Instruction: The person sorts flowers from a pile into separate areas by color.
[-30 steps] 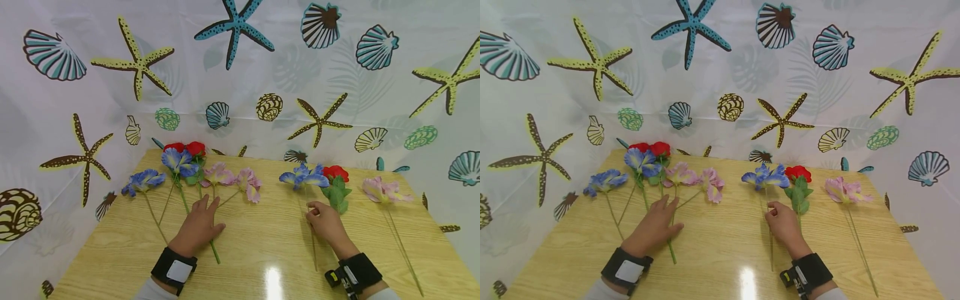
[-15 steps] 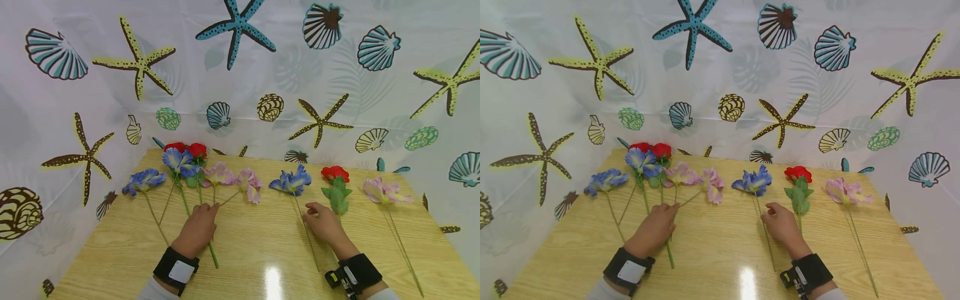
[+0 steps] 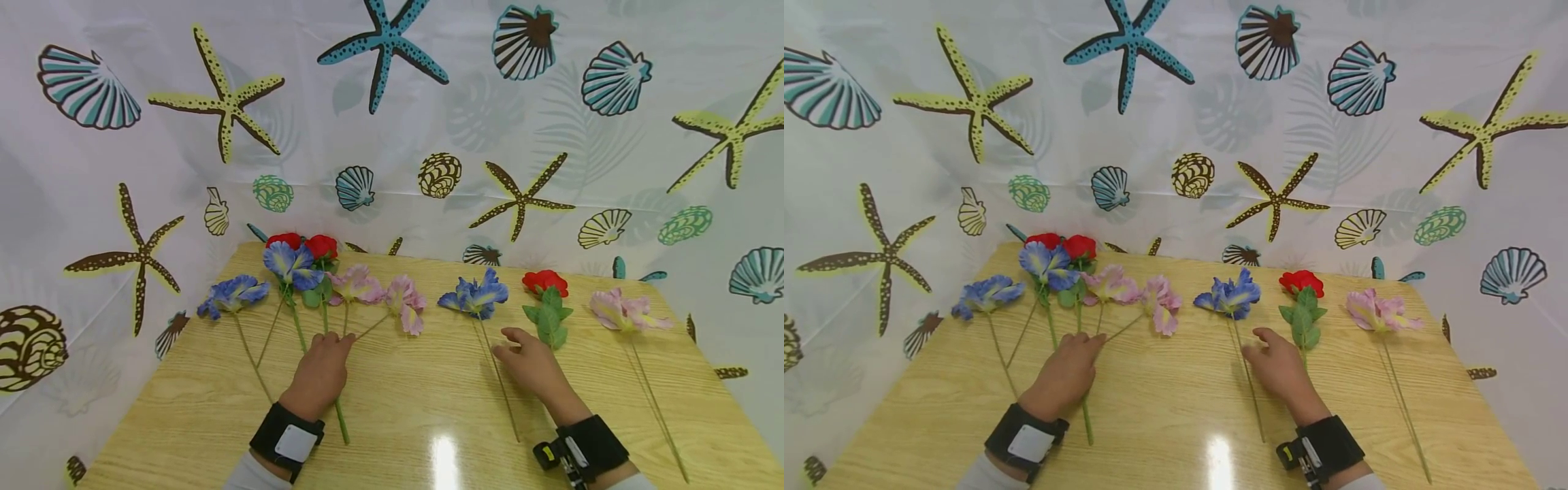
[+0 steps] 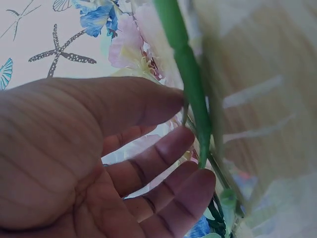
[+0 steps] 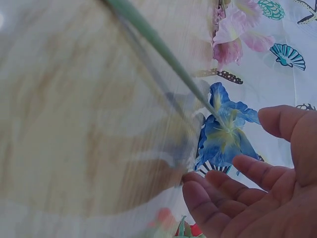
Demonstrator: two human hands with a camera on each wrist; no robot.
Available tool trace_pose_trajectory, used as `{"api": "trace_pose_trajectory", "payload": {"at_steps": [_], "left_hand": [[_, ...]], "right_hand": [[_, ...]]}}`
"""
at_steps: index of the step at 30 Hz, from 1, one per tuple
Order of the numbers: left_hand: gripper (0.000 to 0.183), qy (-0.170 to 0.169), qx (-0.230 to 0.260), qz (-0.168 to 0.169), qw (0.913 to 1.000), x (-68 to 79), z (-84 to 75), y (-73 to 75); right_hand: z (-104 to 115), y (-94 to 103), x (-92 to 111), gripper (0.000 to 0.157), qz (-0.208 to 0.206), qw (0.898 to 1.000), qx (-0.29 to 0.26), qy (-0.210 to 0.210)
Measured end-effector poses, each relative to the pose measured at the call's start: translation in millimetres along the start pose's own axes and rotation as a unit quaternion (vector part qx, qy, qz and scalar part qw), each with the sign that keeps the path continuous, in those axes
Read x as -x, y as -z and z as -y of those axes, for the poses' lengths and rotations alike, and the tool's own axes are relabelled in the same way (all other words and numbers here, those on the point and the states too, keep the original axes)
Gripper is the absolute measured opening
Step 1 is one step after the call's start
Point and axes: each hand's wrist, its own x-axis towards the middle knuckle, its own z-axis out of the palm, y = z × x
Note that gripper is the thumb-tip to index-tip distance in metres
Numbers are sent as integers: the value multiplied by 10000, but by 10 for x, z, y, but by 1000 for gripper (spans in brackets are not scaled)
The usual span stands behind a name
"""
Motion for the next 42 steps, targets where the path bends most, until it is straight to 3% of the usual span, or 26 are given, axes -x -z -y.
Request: {"api": "trace_pose_trajectory", "payload": {"at_steps": [12, 18, 26, 33, 38, 42], "left_hand": [[30, -27, -230, 66, 9997, 12, 14, -11], [15, -43, -247, -16, 9997, 33, 10, 3], [11, 99, -237, -157, 9995, 46, 6, 23], [16, 183, -166, -320, 9992, 57, 23, 21], [18, 255, 5, -662, 9975, 50, 47, 25], [19, 472, 396, -541, 9966, 29, 68, 45]], "right_hand": [[-36, 46, 24, 80, -52, 9996, 196, 216], [-35, 79, 42, 77, -202, 9990, 303, 254], [-38, 92, 47, 78, -271, 9988, 249, 316], [-41, 74, 52, 74, -269, 9987, 208, 374], [-39, 74, 52, 72, -289, 9987, 265, 338], [-54, 67, 54, 72, -333, 9983, 259, 401]]}}
